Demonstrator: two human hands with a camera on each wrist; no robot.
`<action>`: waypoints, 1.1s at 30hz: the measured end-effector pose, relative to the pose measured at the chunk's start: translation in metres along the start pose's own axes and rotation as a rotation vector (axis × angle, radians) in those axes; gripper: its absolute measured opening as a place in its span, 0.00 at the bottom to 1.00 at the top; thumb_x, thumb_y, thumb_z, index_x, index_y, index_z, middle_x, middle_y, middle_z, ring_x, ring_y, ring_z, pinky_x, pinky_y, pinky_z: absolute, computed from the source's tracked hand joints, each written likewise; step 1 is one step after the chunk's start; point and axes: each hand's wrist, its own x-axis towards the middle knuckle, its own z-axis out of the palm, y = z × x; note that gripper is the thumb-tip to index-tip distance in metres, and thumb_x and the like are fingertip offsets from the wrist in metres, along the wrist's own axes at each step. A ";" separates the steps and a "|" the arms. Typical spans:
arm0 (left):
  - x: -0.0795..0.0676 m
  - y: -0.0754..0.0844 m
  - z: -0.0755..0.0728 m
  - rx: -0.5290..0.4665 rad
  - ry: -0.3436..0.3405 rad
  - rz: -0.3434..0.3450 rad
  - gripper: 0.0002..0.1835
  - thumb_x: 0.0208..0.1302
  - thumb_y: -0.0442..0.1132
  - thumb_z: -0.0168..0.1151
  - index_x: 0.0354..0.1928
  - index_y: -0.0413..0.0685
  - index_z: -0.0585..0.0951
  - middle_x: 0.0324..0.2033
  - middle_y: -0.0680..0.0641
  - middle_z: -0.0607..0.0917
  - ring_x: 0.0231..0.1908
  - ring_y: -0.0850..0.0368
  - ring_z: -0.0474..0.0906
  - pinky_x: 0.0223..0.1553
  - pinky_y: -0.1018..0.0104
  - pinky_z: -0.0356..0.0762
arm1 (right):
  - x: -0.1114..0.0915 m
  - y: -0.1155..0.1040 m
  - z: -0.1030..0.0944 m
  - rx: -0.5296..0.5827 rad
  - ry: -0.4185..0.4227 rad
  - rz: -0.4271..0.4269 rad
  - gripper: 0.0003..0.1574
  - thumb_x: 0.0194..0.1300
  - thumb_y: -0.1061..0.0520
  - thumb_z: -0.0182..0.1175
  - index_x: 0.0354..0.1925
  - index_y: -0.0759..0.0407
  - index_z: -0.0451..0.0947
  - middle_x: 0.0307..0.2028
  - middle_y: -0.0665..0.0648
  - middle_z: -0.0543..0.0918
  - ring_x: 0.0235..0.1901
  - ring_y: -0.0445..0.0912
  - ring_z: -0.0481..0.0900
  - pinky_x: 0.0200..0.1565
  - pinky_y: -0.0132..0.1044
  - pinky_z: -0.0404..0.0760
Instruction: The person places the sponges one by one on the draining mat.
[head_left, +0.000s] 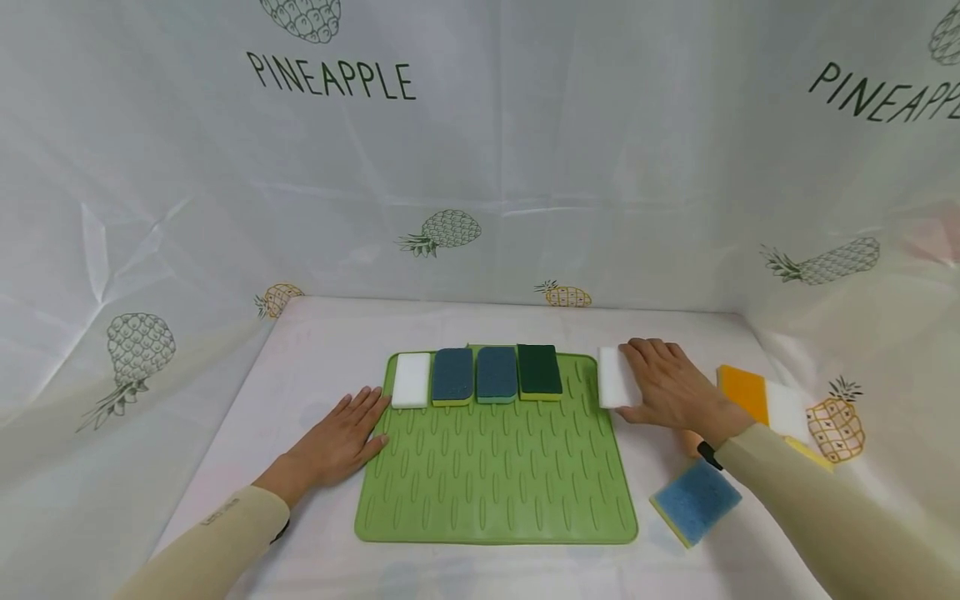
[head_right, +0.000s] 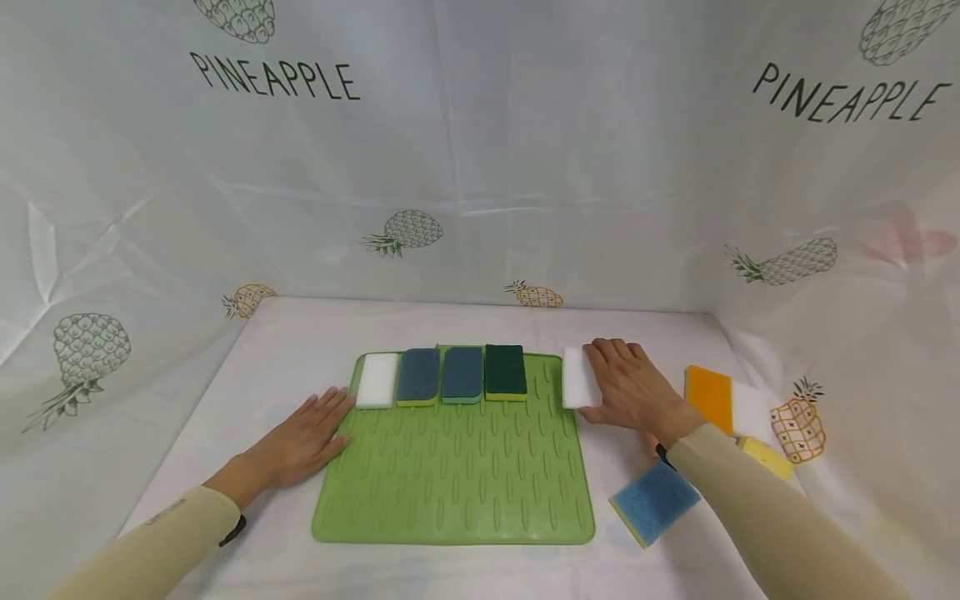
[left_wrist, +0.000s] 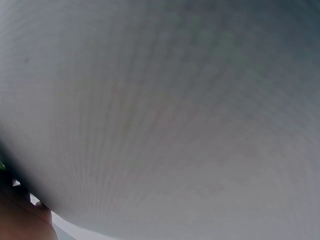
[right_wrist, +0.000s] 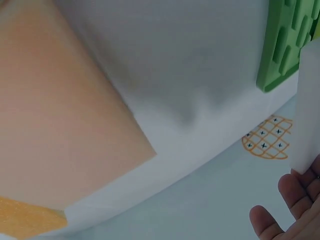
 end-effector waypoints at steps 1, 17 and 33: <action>0.000 -0.001 0.000 0.005 -0.008 -0.003 0.40 0.83 0.59 0.47 0.84 0.40 0.55 0.83 0.37 0.56 0.83 0.38 0.50 0.81 0.39 0.52 | 0.001 0.000 0.000 0.001 -0.004 0.003 0.64 0.51 0.27 0.73 0.66 0.71 0.66 0.61 0.71 0.75 0.58 0.65 0.75 0.59 0.62 0.76; 0.000 -0.001 0.000 -0.002 0.019 0.013 0.39 0.83 0.56 0.48 0.83 0.38 0.57 0.82 0.36 0.59 0.82 0.36 0.53 0.80 0.37 0.55 | 0.024 -0.010 0.006 0.044 -0.157 0.056 0.65 0.58 0.27 0.72 0.73 0.71 0.64 0.68 0.70 0.73 0.65 0.65 0.72 0.63 0.65 0.74; 0.000 0.000 0.001 -0.002 0.001 0.011 0.40 0.83 0.57 0.49 0.83 0.39 0.55 0.82 0.36 0.57 0.82 0.37 0.51 0.80 0.38 0.54 | 0.045 -0.021 0.019 0.067 -0.203 0.027 0.63 0.60 0.27 0.69 0.74 0.69 0.66 0.69 0.68 0.74 0.66 0.64 0.73 0.61 0.65 0.75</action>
